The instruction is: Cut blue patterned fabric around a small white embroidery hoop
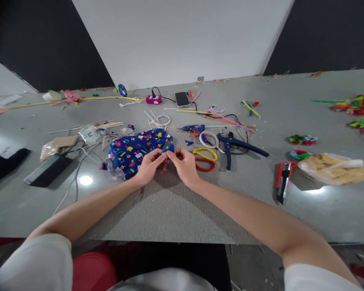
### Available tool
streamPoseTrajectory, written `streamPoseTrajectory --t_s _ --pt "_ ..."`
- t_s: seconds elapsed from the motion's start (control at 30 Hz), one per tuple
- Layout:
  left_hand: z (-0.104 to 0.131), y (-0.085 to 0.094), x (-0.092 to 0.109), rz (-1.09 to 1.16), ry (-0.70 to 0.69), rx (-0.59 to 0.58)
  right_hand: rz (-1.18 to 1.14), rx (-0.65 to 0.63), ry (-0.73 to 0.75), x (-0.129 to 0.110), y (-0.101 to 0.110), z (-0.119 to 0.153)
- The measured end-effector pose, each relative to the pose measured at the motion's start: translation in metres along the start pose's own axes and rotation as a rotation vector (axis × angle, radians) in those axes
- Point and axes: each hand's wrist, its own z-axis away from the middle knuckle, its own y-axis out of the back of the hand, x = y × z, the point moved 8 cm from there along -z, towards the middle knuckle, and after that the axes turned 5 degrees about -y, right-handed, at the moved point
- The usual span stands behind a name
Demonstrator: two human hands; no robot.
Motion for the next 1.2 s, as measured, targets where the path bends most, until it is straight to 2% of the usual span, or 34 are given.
streamPoseTrajectory --t_s 0.6,0.83,1.2 --pt "-0.0006 0.0005 0.0011 -0.017 0.001 0.016 -0.016 -0.001 0.001 -0.0026 -0.0001 0.0003" --pt "0.0001 -0.0026 0.0004 -0.014 0.039 -0.015 -0.019 0.032 0.018 -0.0022 0.0026 -0.0004" --pt "-0.0010 0.0031 -0.0014 0.030 0.010 0.056 0.028 0.032 0.011 -0.0050 0.0010 0.0021"
